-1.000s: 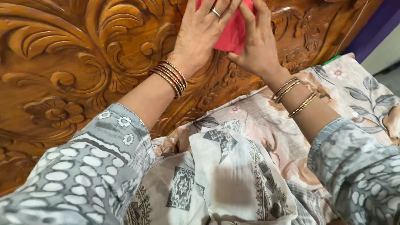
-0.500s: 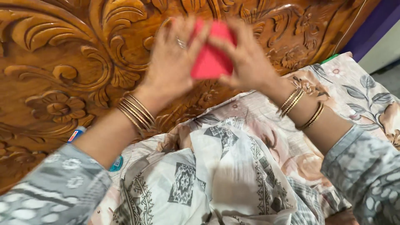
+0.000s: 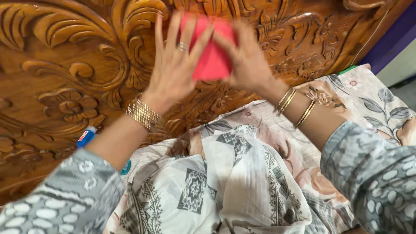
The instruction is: The person sprays a blue cleaning solution onto a pink sponge and wipes the ornate wooden headboard. They repeatedly spray and wipe different sections of the carved wood surface.
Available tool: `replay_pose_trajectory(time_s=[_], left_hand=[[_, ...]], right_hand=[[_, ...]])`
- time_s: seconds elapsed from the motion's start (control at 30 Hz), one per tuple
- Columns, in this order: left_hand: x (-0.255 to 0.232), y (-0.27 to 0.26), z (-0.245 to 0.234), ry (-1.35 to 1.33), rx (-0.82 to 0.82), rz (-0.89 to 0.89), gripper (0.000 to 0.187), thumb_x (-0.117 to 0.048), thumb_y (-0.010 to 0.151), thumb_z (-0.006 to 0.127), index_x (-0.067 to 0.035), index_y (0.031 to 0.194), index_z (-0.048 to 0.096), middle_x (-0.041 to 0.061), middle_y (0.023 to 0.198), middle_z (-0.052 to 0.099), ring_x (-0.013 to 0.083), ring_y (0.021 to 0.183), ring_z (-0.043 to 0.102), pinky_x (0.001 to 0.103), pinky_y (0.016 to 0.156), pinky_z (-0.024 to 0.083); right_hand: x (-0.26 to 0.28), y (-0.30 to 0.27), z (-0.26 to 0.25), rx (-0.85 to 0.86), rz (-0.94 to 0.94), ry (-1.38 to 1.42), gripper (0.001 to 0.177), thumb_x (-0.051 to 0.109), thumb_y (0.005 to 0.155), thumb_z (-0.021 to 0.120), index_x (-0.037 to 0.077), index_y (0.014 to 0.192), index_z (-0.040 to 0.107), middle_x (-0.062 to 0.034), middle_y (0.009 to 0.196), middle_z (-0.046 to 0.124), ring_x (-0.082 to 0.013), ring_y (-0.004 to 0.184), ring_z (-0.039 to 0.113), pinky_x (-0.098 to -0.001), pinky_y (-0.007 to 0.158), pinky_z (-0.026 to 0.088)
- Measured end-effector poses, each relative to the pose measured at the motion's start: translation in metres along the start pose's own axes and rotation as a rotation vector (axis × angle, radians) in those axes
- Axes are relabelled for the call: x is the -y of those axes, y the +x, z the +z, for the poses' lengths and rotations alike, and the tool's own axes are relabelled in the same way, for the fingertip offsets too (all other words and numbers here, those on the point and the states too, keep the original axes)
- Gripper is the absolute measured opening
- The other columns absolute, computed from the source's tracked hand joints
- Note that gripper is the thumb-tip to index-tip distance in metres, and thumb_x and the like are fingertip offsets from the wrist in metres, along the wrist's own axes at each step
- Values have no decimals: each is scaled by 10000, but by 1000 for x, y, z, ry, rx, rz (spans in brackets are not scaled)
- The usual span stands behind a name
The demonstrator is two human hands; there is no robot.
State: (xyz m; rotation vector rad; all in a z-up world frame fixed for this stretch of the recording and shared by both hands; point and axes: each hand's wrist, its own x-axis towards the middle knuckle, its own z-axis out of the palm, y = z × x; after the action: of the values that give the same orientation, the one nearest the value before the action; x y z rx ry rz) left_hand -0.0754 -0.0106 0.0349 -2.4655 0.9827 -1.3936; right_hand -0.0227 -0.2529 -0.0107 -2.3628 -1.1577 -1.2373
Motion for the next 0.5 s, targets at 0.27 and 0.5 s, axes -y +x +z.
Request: replay_pose_trajectory(time_s=[0.27,0.5], left_hand=[[-29,-40,1,-228,251,-114,1136,-369,602,917,-105,1561,367,278,1466,392,469,1387,326,667,1123,257],[13,13,2,-66,24,-31,1128,-243,692,909,-171,1670,352,196,1597,334,426,1484,283,589,1204,323]], right_hand=[[22,-23,-9,215,-53,73,1085,398,624,925,164,1547,405,-293,1437,374,-504,1336,415,-603,1113,397],[-11,21,-30,16,-27,-74,1040,284,677,943,204,1573,421,-238,1554,346,-491,1432,381,-576,1184,410]])
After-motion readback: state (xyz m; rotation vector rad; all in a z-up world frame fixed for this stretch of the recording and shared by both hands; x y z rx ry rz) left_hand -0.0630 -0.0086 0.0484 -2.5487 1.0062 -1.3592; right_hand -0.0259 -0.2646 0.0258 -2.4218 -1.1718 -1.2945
